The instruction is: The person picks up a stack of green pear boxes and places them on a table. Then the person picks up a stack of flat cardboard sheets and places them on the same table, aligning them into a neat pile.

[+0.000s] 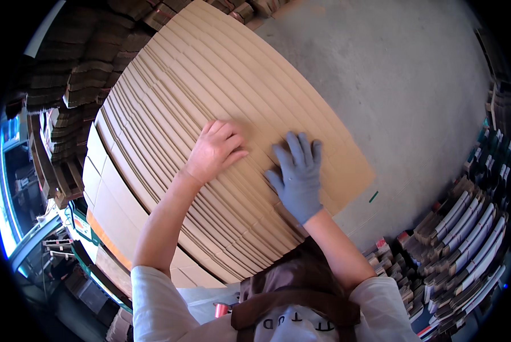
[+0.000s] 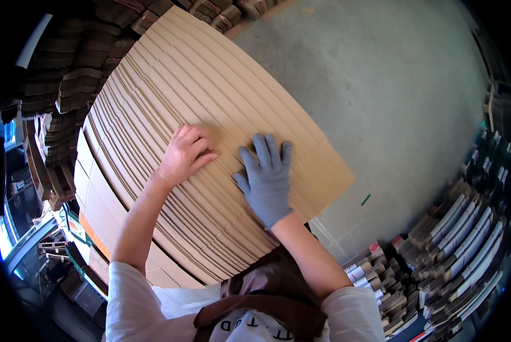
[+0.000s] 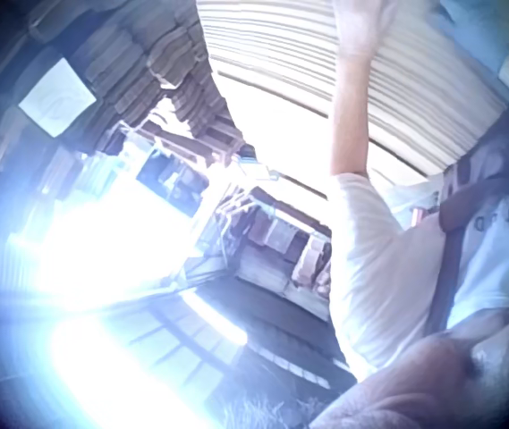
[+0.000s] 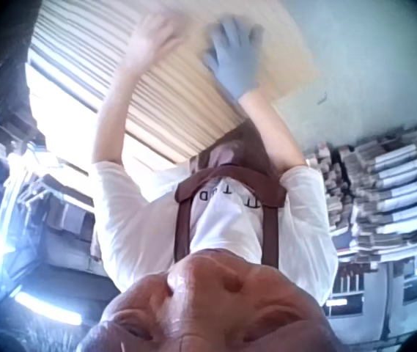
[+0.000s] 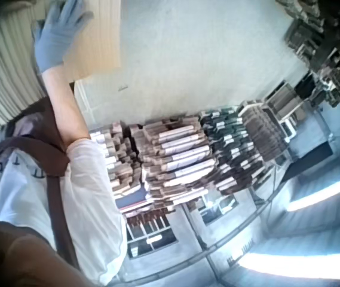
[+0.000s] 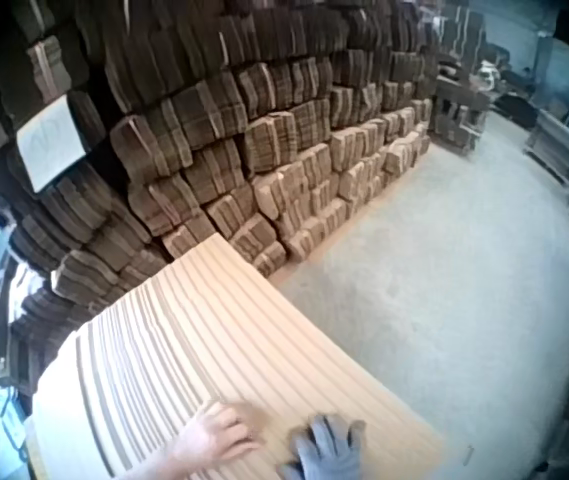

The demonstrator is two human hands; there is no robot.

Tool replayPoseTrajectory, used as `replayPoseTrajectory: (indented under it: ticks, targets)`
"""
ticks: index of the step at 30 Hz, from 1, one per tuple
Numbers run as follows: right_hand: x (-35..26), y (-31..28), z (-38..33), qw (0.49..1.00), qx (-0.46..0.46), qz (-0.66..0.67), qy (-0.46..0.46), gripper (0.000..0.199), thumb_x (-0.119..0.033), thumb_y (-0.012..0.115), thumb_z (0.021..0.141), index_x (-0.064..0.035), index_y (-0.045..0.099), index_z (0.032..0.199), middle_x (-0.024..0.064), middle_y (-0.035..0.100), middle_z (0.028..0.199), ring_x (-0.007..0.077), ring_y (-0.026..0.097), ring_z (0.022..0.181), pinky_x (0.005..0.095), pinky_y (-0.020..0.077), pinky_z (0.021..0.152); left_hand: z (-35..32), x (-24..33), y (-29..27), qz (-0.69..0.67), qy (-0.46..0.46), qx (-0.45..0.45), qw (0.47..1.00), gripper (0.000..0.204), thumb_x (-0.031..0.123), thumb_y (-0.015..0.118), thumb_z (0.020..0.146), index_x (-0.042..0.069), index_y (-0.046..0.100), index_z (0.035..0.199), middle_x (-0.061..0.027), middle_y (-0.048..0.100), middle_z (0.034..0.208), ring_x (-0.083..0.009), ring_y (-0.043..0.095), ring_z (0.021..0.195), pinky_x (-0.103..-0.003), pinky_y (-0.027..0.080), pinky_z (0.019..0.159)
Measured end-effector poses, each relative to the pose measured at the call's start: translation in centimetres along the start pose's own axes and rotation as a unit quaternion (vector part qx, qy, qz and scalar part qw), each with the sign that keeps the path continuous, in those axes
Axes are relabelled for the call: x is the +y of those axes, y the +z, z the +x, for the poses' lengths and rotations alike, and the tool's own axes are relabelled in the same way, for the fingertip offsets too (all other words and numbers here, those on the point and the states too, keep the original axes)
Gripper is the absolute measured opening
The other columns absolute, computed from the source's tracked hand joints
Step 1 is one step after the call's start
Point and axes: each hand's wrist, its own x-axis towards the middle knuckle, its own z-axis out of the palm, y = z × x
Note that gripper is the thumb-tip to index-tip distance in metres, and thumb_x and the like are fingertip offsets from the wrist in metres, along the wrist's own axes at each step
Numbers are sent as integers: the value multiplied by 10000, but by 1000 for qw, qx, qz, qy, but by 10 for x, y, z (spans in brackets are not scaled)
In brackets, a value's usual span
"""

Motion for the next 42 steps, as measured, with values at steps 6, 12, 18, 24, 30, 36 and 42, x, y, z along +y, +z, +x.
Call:
replayPoseTrajectory:
  ticks: [6, 12, 18, 24, 30, 36, 42]
  targets:
    - [1, 11, 16, 1000, -11, -4, -4, 589, -364, 781, 758, -92, 606, 1250, 187, 476, 1406, 402, 410, 1327, 733, 244, 1060, -14, 0, -3, 34, -7, -20, 999, 226, 235, 818, 783, 98, 665, 877, -53, 606, 986, -287, 568, 985, -421, 455, 922]
    - [2, 12, 16, 1000, -17, -11, -2, 597, -385, 763, 781, -97, 604, 1280, 187, 482, 1423, 410, 397, 1349, 741, 228, 1081, -9, -1, -4, 47, -7, -26, 999, 234, 275, 806, 785, 129, 647, 875, -28, 595, 948, -255, 569, 982, -408, 448, 928]
    - [3, 11, 15, 999, -27, -20, -6, 619, -393, 760, 790, -115, 597, 1319, 198, 451, 1472, 432, 383, 1372, 745, 209, 1110, -9, -6, -4, 39, 7, -42, 998, 259, 314, 800, 800, 134, 630, 873, -21, 587, 955, -252, 551, 992, -401, 437, 922]
    - [6, 15, 13, 999, -27, -34, -8, 652, -405, 769, 783, -122, 592, 1343, 199, 452, 1479, 442, 389, 1370, 746, 201, 1118, -8, -9, -2, 37, 19, -43, 998, 269, 321, 801, 798, 135, 627, 881, -22, 584, 947, -249, 556, 986, -404, 443, 923]
    - [7, 15, 13, 999, -23, -38, -7, 677, -408, 789, 762, -127, 595, 1347, 197, 456, 1481, 438, 395, 1371, 743, 205, 1118, -8, -9, -1, 32, 20, -36, 999, 274, 324, 806, 790, 129, 638, 883, -27, 599, 949, -252, 568, 965, -405, 449, 923]
    - [5, 11, 15, 999, -23, -35, -3, 688, -400, 813, 736, -125, 604, 1331, 193, 458, 1470, 425, 400, 1369, 737, 223, 1108, -8, -9, -3, 30, 16, -49, 998, 275, 335, 805, 793, 129, 644, 878, -26, 607, 955, -255, 568, 961, -402, 447, 919]
    - [6, 8, 17, 999, -20, -30, -1, 682, -381, 830, 716, -121, 607, 1306, 188, 452, 1466, 419, 403, 1362, 735, 239, 1100, -8, -6, -5, 27, 15, -51, 998, 256, 320, 790, 811, 133, 641, 902, -25, 598, 963, -244, 567, 993, -393, 446, 929]
